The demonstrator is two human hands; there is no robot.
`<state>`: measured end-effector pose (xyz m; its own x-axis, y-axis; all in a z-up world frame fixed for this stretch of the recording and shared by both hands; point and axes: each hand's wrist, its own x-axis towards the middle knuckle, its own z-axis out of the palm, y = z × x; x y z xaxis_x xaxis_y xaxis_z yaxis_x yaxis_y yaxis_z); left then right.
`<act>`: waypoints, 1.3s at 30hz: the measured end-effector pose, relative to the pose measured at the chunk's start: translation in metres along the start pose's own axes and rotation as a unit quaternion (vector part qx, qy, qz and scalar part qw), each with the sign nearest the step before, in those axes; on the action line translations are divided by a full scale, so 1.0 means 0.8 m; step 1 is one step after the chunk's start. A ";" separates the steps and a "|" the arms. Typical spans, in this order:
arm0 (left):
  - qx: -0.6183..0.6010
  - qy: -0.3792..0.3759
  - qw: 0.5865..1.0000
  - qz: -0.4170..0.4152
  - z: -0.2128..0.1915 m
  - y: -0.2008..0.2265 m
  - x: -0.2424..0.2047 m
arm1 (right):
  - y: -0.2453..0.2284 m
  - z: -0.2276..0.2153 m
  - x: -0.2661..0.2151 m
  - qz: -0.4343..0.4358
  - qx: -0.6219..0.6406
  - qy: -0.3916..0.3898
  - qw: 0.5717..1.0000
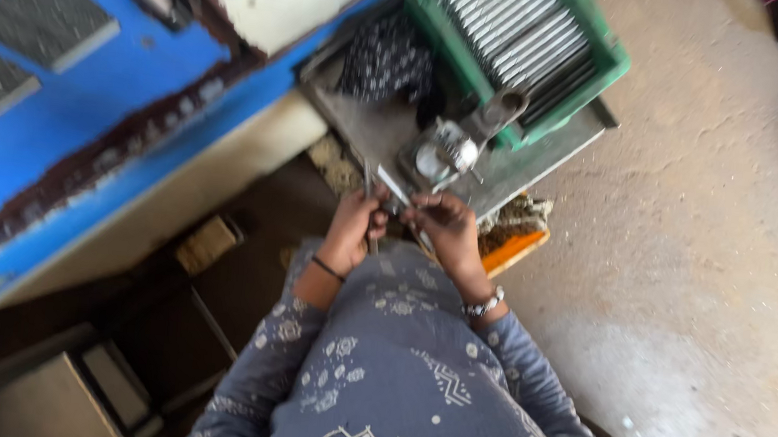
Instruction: The person operates a large industrial machine, inserting a metal rod into a slot and using a tool to adjust or secure it. They repeatedly open and close the machine door, retrieve and place metal parts, and manipulate tools on a nearby workbench.
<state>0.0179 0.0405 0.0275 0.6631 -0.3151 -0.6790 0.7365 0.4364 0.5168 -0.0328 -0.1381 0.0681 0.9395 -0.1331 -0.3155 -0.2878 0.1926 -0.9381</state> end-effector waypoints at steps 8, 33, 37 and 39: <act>-0.093 0.022 0.995 -0.023 0.003 -0.005 -0.008 | -0.036 0.011 -0.023 -0.145 -0.164 -0.008 0.976; 0.022 0.039 0.999 0.014 0.020 0.000 -0.039 | 0.028 -0.029 -0.014 0.171 0.215 -0.080 0.958; 0.044 0.038 0.998 0.033 0.024 0.005 -0.043 | 0.037 -0.019 -0.018 0.067 0.148 -0.051 0.985; 0.051 0.039 0.997 0.039 0.025 0.006 -0.042 | 0.035 -0.011 -0.022 -0.002 0.080 -0.034 0.996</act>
<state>0.0015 0.0362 0.0631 0.7099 -0.2151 -0.6706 0.6949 0.3684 0.6175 -0.0590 -0.1387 0.0463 0.9525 -0.0684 -0.2967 -0.2563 0.3461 -0.9025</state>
